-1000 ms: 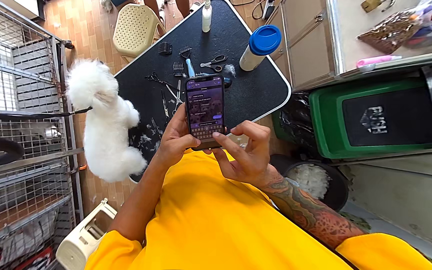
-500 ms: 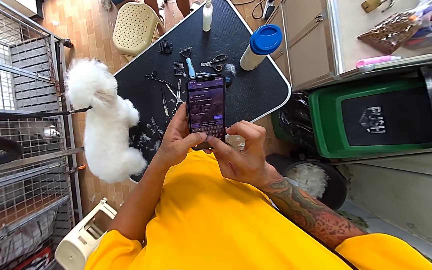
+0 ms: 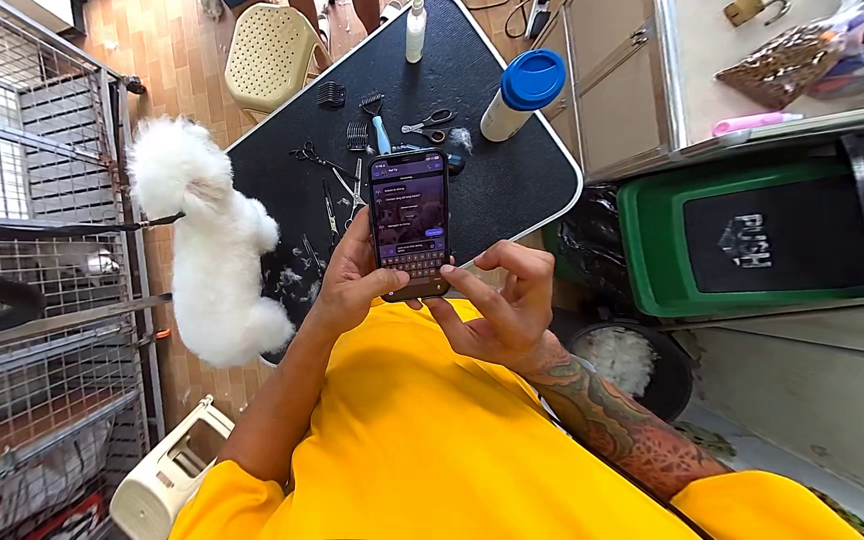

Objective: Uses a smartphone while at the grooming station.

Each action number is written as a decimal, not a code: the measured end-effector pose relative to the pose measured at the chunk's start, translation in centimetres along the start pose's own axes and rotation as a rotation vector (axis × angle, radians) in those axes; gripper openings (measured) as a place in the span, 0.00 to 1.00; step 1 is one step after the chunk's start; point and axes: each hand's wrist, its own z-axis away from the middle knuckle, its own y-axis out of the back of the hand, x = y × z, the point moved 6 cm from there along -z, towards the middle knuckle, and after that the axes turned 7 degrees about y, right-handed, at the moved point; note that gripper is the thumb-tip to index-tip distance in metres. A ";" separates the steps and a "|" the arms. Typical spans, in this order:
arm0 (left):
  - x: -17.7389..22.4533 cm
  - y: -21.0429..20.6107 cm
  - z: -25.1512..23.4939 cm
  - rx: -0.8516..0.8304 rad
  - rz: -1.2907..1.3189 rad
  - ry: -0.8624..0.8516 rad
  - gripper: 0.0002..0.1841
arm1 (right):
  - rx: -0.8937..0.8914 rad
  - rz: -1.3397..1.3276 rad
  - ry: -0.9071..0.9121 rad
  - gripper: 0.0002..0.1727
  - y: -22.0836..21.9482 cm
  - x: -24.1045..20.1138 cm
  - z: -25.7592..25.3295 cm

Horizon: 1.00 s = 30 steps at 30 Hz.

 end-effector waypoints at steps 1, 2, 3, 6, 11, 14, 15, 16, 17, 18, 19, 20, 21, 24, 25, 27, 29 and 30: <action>0.0 0.0 0.0 -0.005 0.002 -0.004 0.36 | 0.001 0.004 -0.002 0.23 0.0 0.1 -0.1; 0.0 0.0 0.0 -0.009 0.007 -0.007 0.37 | 0.001 0.009 -0.003 0.24 0.1 0.1 -0.1; 0.0 0.0 0.1 -0.012 0.014 -0.006 0.37 | 0.002 0.012 -0.003 0.24 0.1 0.1 -0.2; 0.0 0.0 0.1 -0.023 0.017 0.002 0.37 | -0.001 0.013 -0.002 0.26 0.1 0.2 -0.1; 0.0 0.0 0.1 -0.018 0.006 0.007 0.37 | -0.009 0.014 -0.009 0.28 0.0 0.3 -0.1; 0.0 0.0 0.1 -0.016 -0.004 0.009 0.38 | -0.019 0.016 -0.019 0.30 0.0 0.3 -0.1; -0.1 0.0 0.1 -0.017 -0.005 0.011 0.38 | -0.024 0.018 -0.022 0.31 -0.1 0.3 -0.1; -0.1 0.0 0.1 -0.016 0.000 0.012 0.38 | -0.032 0.020 -0.026 0.32 -0.1 0.3 -0.1; -0.2 0.0 0.1 -0.019 0.004 0.013 0.38 | -0.047 0.026 -0.030 0.33 -0.1 0.3 -0.1; -0.2 0.0 0.1 -0.025 0.006 0.012 0.38 | -0.065 0.028 -0.033 0.33 -0.2 0.4 -0.2; -0.2 -0.1 0.1 -0.031 0.004 0.014 0.38 | -0.087 0.028 -0.035 0.33 -0.3 0.4 -0.2; -0.2 -0.1 0.1 -0.034 -0.003 0.018 0.39 | -0.102 0.030 -0.036 0.33 -0.3 0.4 -0.3; -0.3 0.0 0.1 -0.033 -0.003 0.020 0.39 | -0.105 0.030 -0.036 0.33 -0.3 0.4 -0.3; -0.3 0.0 0.2 -0.040 0.010 0.023 0.38 | -0.077 0.013 -0.012 0.33 -0.2 0.2 -0.4; -0.3 0.0 0.2 -0.040 0.008 0.025 0.38 | -0.073 -0.001 0.001 0.32 -0.2 0.2 -0.4; -0.4 0.0 0.2 -0.041 0.014 0.022 0.39 | -0.071 -0.022 0.014 0.31 -0.3 0.1 -0.4; -0.3 0.0 0.2 -0.049 0.015 0.019 0.39 | -0.074 -0.035 0.008 0.31 -0.4 0.1 -0.4; -0.3 0.0 0.2 -0.050 0.013 0.017 0.39 | -0.072 -0.042 0.006 0.31 -0.5 0.1 -0.3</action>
